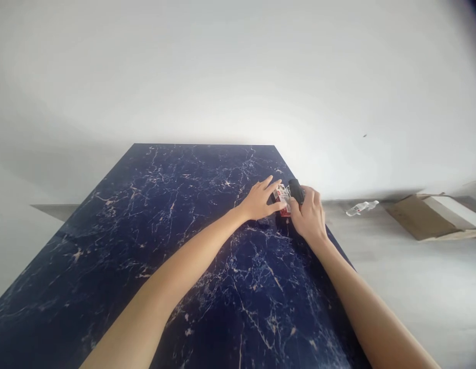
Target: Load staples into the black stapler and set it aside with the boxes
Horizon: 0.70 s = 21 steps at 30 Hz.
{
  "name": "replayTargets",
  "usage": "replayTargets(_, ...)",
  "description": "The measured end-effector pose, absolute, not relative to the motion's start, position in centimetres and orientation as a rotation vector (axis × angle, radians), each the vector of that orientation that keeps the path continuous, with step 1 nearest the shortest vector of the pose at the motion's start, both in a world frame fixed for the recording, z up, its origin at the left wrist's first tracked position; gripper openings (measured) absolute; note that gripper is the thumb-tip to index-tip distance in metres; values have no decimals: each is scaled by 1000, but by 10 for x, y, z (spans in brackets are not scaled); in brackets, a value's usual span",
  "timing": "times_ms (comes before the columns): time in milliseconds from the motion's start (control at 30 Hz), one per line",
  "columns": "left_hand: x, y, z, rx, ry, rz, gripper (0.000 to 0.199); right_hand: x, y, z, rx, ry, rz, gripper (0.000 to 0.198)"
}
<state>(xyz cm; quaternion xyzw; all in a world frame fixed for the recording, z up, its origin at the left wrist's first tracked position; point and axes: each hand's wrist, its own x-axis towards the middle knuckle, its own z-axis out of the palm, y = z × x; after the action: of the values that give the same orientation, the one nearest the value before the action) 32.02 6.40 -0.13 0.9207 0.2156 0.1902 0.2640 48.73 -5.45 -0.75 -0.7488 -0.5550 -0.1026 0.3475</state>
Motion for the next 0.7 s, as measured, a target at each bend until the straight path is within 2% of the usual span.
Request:
replayTargets(133, 286, 41, -2, 2525, 629, 721, 63, 470, -60, -3, -1731, -1561, -427, 39)
replayTargets(300, 194, 7, 3, 2617, 604, 557, 51, 439, -71, 7, -1570, -1874, -421, 19)
replayTargets(433, 112, -6, 4, 2612, 850, 444, 50, 406, -76, 1, -1345, -2307, -75, 28)
replayTargets(533, 76, -8, 2, 2505, 1116, 576, 49, 383, -78, -6, -1345, -2452, 137, 34)
replayTargets(700, 74, -7, 0, 2630, 1002, 549, 36, 371, -80, -10, -1461, -2420, 151, 36)
